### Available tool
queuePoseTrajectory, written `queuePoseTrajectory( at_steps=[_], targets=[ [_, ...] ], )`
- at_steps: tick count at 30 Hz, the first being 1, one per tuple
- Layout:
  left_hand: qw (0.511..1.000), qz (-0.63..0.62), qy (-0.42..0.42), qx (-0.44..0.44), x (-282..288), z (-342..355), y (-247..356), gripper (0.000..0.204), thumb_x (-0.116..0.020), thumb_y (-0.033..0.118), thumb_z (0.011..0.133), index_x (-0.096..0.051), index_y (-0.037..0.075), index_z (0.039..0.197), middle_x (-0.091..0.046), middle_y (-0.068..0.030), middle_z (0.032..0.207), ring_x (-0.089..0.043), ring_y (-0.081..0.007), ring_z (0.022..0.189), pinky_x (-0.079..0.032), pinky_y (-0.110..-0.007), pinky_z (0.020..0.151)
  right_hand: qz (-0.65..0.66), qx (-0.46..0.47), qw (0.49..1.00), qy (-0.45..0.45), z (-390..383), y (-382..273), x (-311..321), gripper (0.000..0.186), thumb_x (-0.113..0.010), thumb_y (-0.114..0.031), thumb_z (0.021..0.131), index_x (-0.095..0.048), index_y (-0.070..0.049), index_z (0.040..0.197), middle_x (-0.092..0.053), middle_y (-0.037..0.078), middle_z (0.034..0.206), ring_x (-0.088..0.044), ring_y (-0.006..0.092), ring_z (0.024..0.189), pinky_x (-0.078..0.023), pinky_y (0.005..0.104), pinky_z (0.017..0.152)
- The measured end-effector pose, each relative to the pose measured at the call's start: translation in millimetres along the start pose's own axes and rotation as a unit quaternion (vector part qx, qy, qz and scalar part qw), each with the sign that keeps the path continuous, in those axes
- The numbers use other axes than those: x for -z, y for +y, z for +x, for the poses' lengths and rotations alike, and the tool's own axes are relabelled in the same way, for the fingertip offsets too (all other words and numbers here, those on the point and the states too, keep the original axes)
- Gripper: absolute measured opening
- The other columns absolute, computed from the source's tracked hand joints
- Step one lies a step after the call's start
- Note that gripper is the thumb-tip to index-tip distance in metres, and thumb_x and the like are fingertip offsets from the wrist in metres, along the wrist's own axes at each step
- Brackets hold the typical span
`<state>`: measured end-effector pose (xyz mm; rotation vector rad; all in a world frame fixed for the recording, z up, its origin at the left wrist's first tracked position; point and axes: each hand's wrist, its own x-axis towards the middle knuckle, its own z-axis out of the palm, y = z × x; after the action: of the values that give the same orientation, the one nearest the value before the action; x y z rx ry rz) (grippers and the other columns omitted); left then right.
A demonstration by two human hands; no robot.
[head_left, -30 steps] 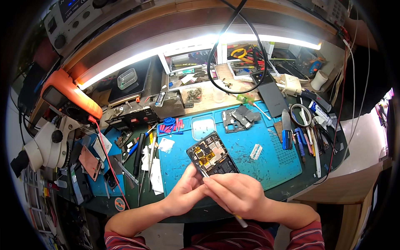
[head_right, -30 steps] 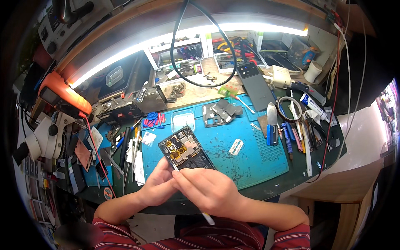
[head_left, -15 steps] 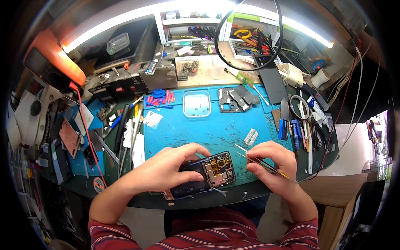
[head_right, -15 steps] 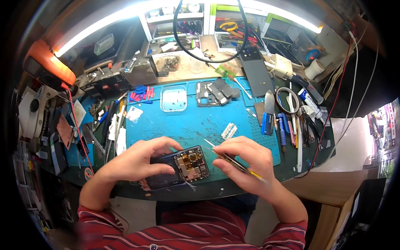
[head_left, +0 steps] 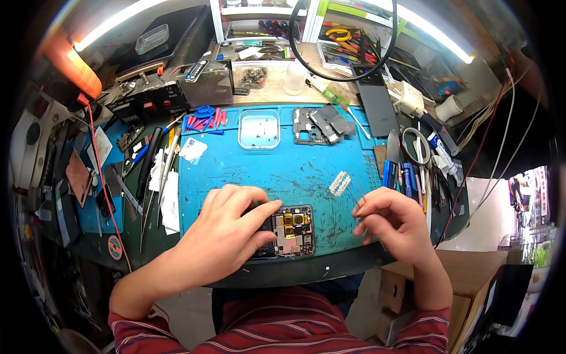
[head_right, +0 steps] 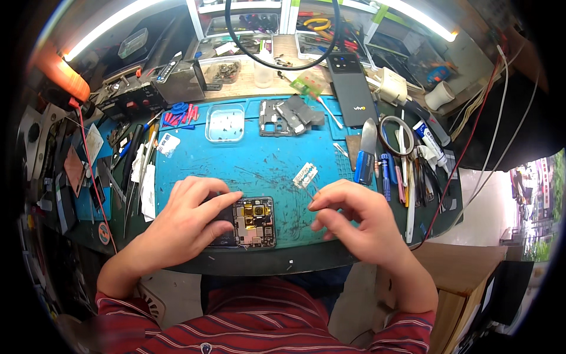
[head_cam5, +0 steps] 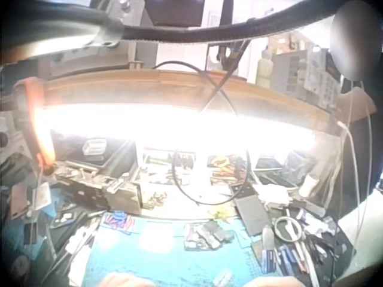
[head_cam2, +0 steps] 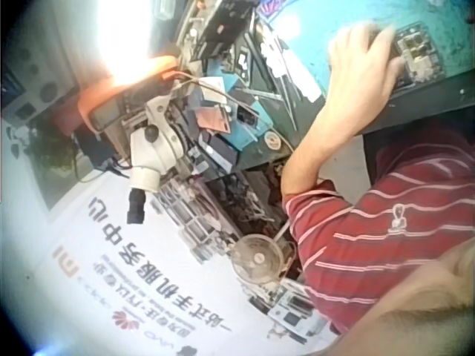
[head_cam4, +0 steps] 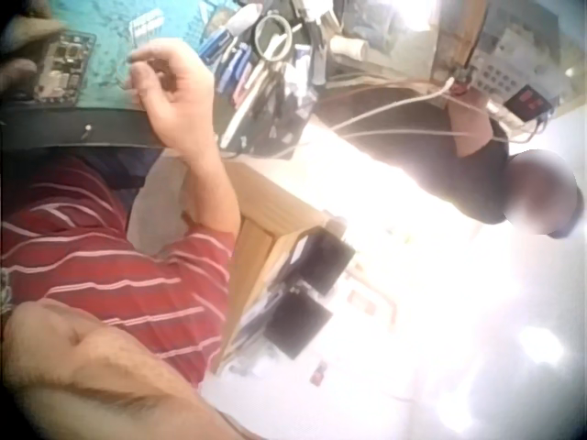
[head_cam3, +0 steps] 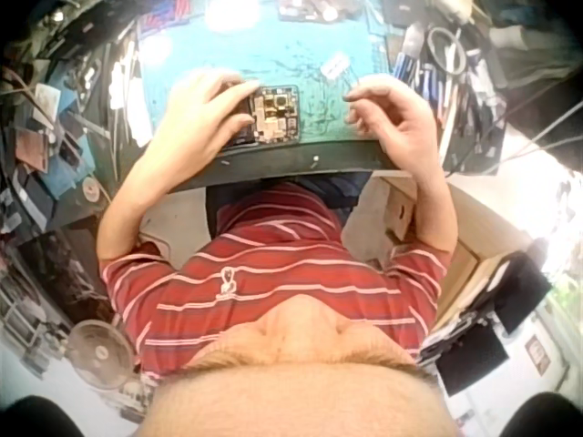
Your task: The person disassembles a smartphone by prying open the back cover and removing internal components. They use a plastic pry tool, tweezers, and a screwdriver to detach the battery, camera module, and other parts, placing them on the workbench. The person then reassembles the phone by reconnecting components and closing the back cover.
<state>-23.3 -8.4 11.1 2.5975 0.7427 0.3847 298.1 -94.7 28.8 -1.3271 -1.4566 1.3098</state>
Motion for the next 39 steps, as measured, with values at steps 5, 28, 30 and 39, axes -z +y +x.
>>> queuePoseTrajectory(
  at_steps=[5, 28, 30, 39],
  targets=[
    [0.999, -0.037, 0.002, 0.001, -1.1, -0.7, 12.6, 0.079, -0.09, 0.043, 0.074, -0.063, 0.005, 0.138, -0.058, -0.0096, 0.131, -0.054, -0.0335, 0.12, -0.04, -0.047, 0.104, -0.487, 0.288, 0.824, 0.045, 29.5, 1.5, -18.5, 0.033, -0.073, -0.002, 0.081, -0.074, -0.006, 0.113, -0.07, 0.005, 0.1, -0.069, 0.0232, 0.084, -0.052, 0.036, 0.073],
    [0.997, -0.071, -0.012, 0.02, -8.8, 3.3, 12.9, 0.08, -0.094, 0.032, 0.071, -0.062, 0.01, 0.14, -0.055, -0.0086, 0.13, -0.051, -0.0317, 0.118, -0.039, -0.047, 0.1, -0.618, 0.443, 0.648, 0.032, 46.5, 7.2, -27.5, 0.019, -0.074, -0.014, 0.078, -0.078, -0.011, 0.097, -0.067, -0.004, 0.1, -0.064, 0.0108, 0.088, -0.046, 0.034, 0.099],
    [0.997, -0.075, -0.016, 0.023, -8.0, 3.8, 13.9, 0.079, -0.094, 0.031, 0.071, -0.062, 0.01, 0.14, -0.055, -0.0085, 0.13, -0.05, -0.0318, 0.119, -0.038, -0.047, 0.101, -0.603, 0.429, 0.672, 0.019, 49.5, 4.6, -25.5, 0.02, -0.075, -0.014, 0.078, -0.078, -0.011, 0.097, -0.066, -0.004, 0.098, -0.064, 0.011, 0.088, -0.046, 0.034, 0.099],
    [0.992, -0.114, -0.031, 0.049, -6.6, 5.8, 18.4, 0.078, -0.094, 0.018, 0.07, -0.059, 0.007, 0.139, -0.053, -0.0111, 0.135, -0.05, -0.0341, 0.126, -0.035, -0.048, 0.105, -0.495, 0.365, 0.788, -0.02, 65.5, 9.7, -15.7, 0.018, -0.072, -0.014, 0.078, -0.076, -0.011, 0.095, -0.068, -0.003, 0.095, -0.066, 0.0124, 0.085, -0.047, 0.0357, 0.095]
  ],
)
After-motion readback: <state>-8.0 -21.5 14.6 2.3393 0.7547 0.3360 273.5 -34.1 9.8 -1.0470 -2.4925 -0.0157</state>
